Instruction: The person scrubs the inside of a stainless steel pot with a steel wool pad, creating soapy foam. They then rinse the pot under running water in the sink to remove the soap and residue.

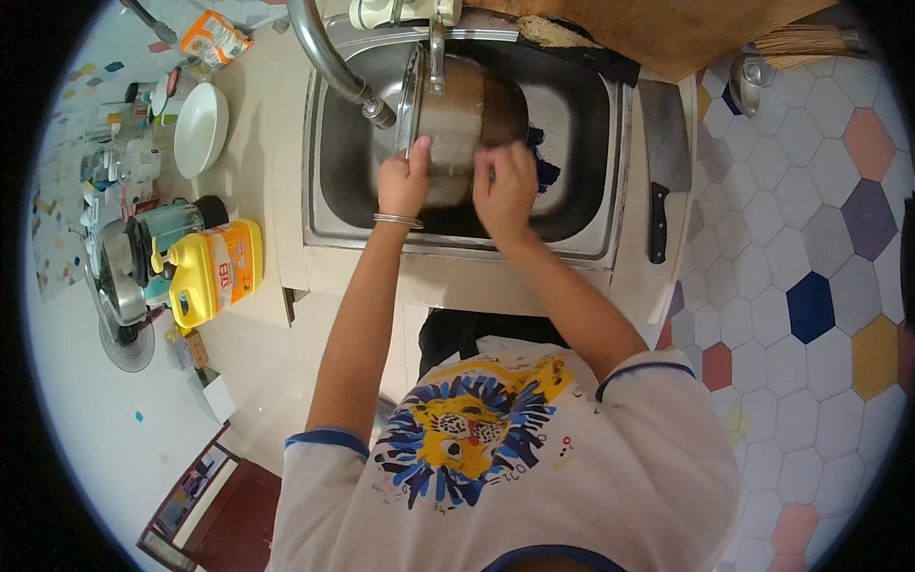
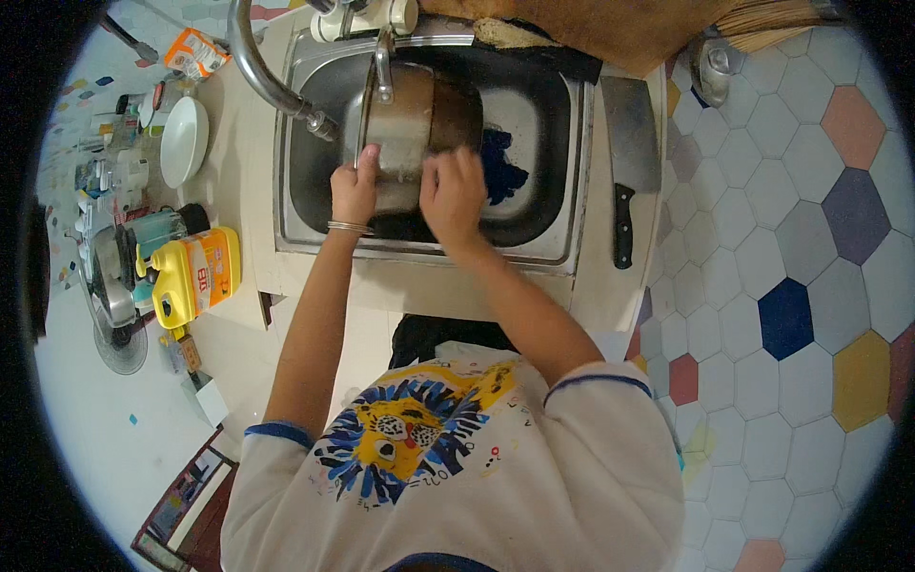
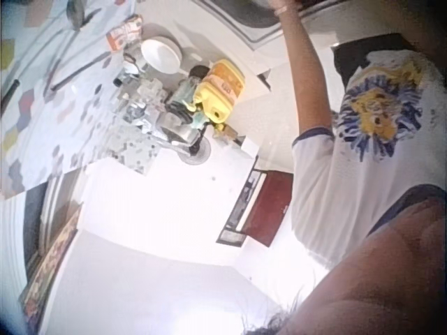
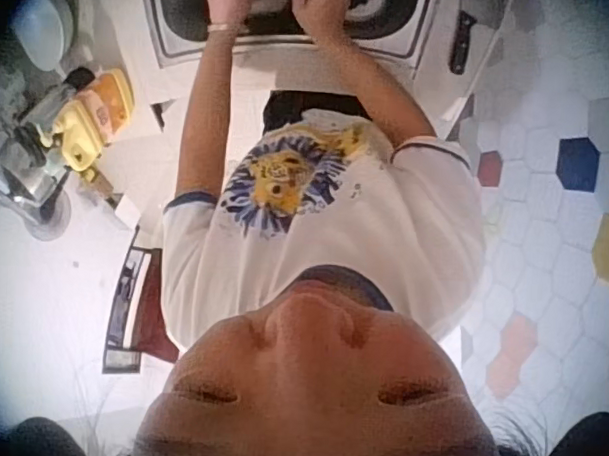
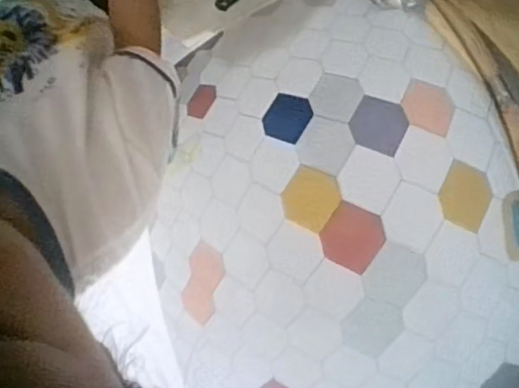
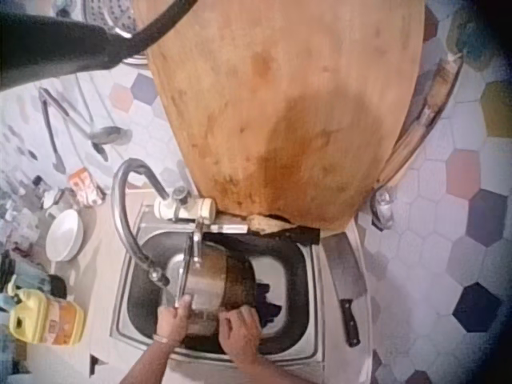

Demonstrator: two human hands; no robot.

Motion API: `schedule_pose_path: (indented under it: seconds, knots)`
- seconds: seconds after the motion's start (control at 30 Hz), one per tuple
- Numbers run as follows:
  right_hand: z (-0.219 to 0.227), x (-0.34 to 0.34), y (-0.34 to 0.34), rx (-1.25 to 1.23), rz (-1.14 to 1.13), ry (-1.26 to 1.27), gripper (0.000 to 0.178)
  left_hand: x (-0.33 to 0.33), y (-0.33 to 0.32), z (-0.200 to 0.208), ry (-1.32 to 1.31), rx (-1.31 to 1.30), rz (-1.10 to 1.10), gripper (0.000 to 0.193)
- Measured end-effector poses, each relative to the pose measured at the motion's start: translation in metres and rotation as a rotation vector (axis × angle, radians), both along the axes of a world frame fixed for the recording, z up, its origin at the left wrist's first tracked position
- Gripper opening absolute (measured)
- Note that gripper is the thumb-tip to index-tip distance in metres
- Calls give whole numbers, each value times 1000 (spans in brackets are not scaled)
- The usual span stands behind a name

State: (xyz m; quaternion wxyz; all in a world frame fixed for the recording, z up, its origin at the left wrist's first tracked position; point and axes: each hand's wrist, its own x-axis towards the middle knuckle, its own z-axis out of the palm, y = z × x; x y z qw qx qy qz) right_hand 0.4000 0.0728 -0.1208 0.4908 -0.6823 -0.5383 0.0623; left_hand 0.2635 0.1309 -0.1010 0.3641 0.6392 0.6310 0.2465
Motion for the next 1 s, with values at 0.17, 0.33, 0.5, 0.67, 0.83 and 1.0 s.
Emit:
schedule_pose_path:
  seconds: [0.17,0.33,0.5,0.67,0.83,1.0]
  knots:
    - [-16,47,50,-112,-81,25,8,1,0,-2,70,-6,-16,60]
    - [-6,29,20,-60,-102,-8,9,-8,5,-6,-7,-42,-17,63]
    - [-9,49,51,-94,-110,30,8,-12,7,-13,-81,-75,-37,64]
    - [-6,14,3,-4,-31,70,5,-17,7,-16,-35,-64,-55,63]
    - [-21,60,61,-62,-161,80,6,-8,5,-13,-53,-53,-65,65]
    - [-16,21,1,-42,-65,76,7,-16,8,-12,8,-72,-85,64]
